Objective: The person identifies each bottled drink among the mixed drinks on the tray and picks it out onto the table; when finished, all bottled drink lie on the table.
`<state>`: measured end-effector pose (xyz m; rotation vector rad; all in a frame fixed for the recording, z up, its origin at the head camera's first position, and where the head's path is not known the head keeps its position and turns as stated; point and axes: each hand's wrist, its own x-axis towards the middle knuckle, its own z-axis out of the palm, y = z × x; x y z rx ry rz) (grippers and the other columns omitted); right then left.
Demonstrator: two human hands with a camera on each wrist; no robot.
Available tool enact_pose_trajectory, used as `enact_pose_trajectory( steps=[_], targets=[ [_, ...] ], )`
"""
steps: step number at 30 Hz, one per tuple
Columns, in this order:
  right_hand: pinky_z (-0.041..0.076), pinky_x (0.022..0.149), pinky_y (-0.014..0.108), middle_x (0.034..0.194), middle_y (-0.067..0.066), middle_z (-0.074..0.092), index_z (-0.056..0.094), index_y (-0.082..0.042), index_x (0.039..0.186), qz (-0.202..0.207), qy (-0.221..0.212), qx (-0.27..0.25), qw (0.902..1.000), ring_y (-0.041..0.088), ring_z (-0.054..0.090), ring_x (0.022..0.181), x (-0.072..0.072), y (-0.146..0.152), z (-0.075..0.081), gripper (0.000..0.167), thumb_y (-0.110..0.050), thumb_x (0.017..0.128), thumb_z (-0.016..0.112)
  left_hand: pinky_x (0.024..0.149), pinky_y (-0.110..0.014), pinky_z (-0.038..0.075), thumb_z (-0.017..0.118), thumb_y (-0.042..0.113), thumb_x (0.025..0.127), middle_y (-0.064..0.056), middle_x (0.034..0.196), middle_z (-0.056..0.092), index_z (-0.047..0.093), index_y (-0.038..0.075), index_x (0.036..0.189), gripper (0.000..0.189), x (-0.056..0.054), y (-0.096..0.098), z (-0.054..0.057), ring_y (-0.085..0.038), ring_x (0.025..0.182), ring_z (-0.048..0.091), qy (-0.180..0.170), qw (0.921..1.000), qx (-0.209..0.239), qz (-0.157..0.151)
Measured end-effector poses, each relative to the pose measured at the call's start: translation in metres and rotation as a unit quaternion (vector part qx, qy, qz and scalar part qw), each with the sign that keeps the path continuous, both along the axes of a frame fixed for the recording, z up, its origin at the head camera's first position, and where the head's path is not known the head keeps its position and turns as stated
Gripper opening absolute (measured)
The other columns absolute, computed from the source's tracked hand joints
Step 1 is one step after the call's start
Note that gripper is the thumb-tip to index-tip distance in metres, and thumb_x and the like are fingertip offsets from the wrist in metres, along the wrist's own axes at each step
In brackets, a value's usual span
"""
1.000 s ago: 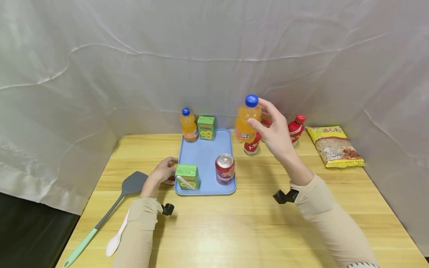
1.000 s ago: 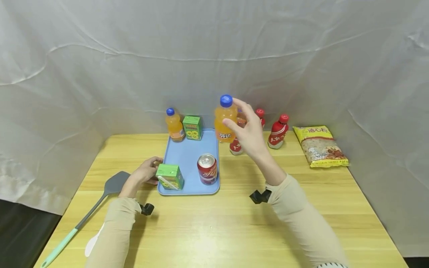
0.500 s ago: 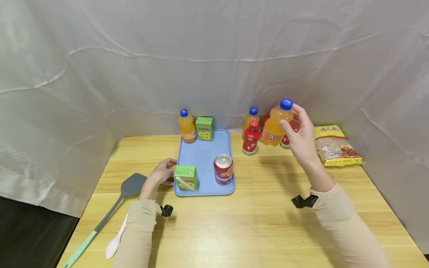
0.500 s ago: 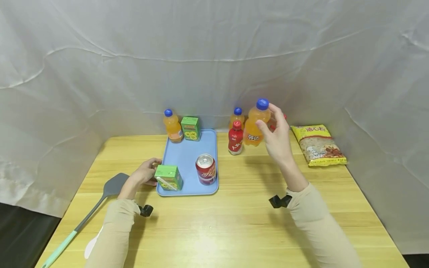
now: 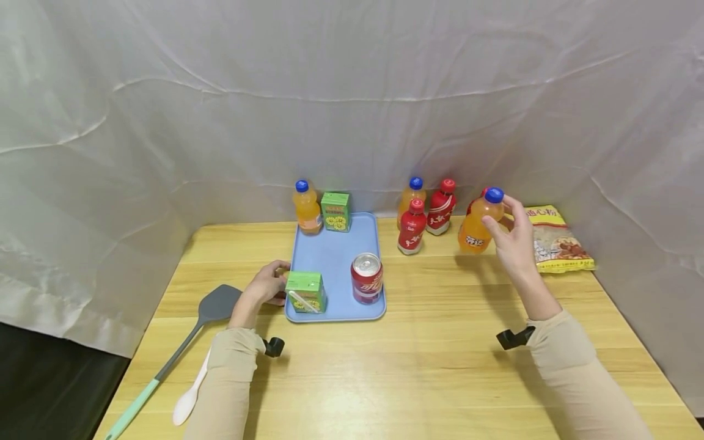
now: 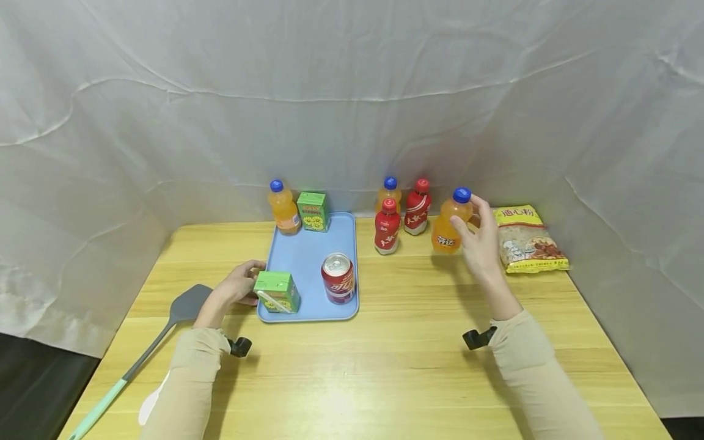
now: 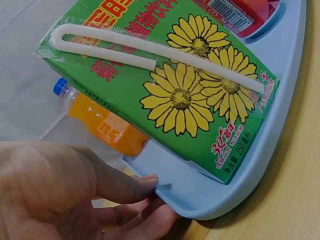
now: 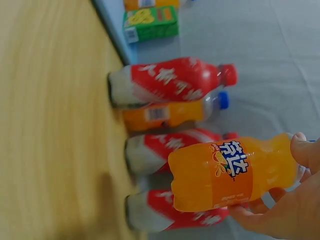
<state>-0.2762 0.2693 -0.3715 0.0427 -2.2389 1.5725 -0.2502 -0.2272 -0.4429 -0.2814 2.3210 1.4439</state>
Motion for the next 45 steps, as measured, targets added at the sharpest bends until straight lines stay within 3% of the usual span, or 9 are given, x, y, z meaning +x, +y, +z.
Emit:
enact_pose_trajectory(
  steps=[4, 10, 15, 19, 22, 28, 32, 38, 45],
  targets=[
    [0.050, 0.105, 0.014, 0.125, -0.025, 0.046, 0.045, -0.003, 0.156, -0.011, -0.030, 0.014, 0.9994, 0.000, 0.045, 0.121, -0.006, 0.012, -0.015, 0.054, -0.011, 0.106, 0.061, 0.060, -0.026, 0.058, 0.045, -0.005, 0.103, -0.017, 0.112, 0.055, 0.043, 0.006, 0.155, 0.053, -0.001, -0.001, -0.003, -0.020, 0.076, 0.061, -0.002, 1.0000, 0.000, 0.001],
    [0.046, 0.122, 0.045, 0.124, -0.025, 0.048, 0.046, -0.003, 0.155, -0.023, -0.043, 0.021, 0.9986, -0.002, 0.045, 0.120, -0.011, 0.022, -0.031, 0.053, -0.010, 0.105, 0.062, 0.060, -0.026, 0.058, 0.046, -0.006, 0.103, -0.017, 0.111, 0.056, 0.044, 0.006, 0.155, 0.054, -0.001, -0.001, -0.003, -0.020, 0.076, 0.062, 0.002, 1.0000, 0.000, 0.000],
    [0.052, 0.110, 0.022, 0.129, -0.014, 0.053, 0.045, -0.007, 0.156, -0.019, -0.049, 0.034, 0.9981, 0.003, 0.052, 0.120, -0.010, 0.027, -0.040, 0.054, -0.017, 0.106, 0.062, 0.060, -0.026, 0.058, 0.046, -0.006, 0.103, -0.016, 0.109, 0.057, 0.044, 0.006, 0.155, 0.054, 0.000, 0.000, -0.001, -0.020, 0.076, 0.063, 0.005, 1.0000, -0.004, -0.001],
    [0.051, 0.105, 0.016, 0.141, 0.003, 0.054, 0.045, -0.009, 0.157, -0.024, -0.052, 0.046, 0.9973, 0.006, 0.052, 0.123, -0.009, 0.029, -0.047, 0.054, -0.019, 0.107, 0.061, 0.060, -0.026, 0.059, 0.046, -0.006, 0.103, -0.015, 0.107, 0.057, 0.043, 0.006, 0.156, 0.054, 0.000, 0.001, 0.000, -0.020, 0.075, 0.063, 0.005, 1.0000, -0.001, -0.002],
    [0.049, 0.105, 0.015, 0.142, 0.004, 0.053, 0.046, -0.008, 0.156, -0.036, -0.048, 0.050, 0.9969, 0.003, 0.051, 0.121, -0.011, 0.031, -0.053, 0.053, -0.016, 0.106, 0.062, 0.060, -0.026, 0.059, 0.046, -0.007, 0.102, -0.015, 0.107, 0.057, 0.042, 0.005, 0.156, 0.055, 0.001, 0.002, 0.000, -0.019, 0.075, 0.062, 0.004, 1.0000, 0.002, -0.002],
    [0.047, 0.100, 0.010, 0.131, -0.014, 0.053, 0.047, -0.007, 0.155, -0.044, -0.044, 0.040, 0.9973, -0.003, 0.050, 0.114, -0.012, 0.033, -0.056, 0.052, -0.014, 0.106, 0.062, 0.061, -0.027, 0.059, 0.046, -0.008, 0.101, -0.015, 0.107, 0.057, 0.042, 0.005, 0.156, 0.057, 0.002, 0.001, 0.004, -0.020, 0.076, 0.062, 0.003, 1.0000, 0.002, -0.004],
    [0.049, 0.114, 0.027, 0.132, -0.013, 0.052, 0.044, -0.007, 0.156, -0.027, -0.050, 0.048, 0.9972, -0.001, 0.049, 0.119, -0.011, 0.037, -0.054, 0.053, -0.017, 0.107, 0.060, 0.062, -0.027, 0.059, 0.046, -0.007, 0.101, -0.014, 0.108, 0.057, 0.042, 0.006, 0.156, 0.057, 0.001, 0.001, 0.005, -0.019, 0.076, 0.062, 0.000, 1.0000, 0.003, 0.000],
    [0.045, 0.121, 0.048, 0.145, 0.008, 0.051, 0.037, -0.007, 0.160, -0.010, -0.060, 0.071, 0.9956, 0.003, 0.048, 0.124, -0.008, 0.042, -0.056, 0.057, -0.020, 0.108, 0.058, 0.062, -0.027, 0.059, 0.045, -0.006, 0.102, -0.014, 0.107, 0.056, 0.042, 0.005, 0.156, 0.055, 0.000, 0.000, 0.005, -0.020, 0.076, 0.062, 0.008, 1.0000, 0.000, -0.004],
    [0.034, 0.127, 0.059, 0.161, 0.026, 0.038, 0.027, -0.009, 0.165, -0.015, -0.078, 0.074, 0.9941, 0.042, 0.040, 0.147, 0.000, 0.036, -0.044, 0.067, -0.027, 0.108, 0.058, 0.061, -0.026, 0.058, 0.043, -0.006, 0.103, -0.016, 0.107, 0.058, 0.042, 0.004, 0.156, 0.054, 0.002, -0.001, 0.000, -0.020, 0.075, 0.062, 0.011, 0.9999, 0.000, -0.005]
  ],
)
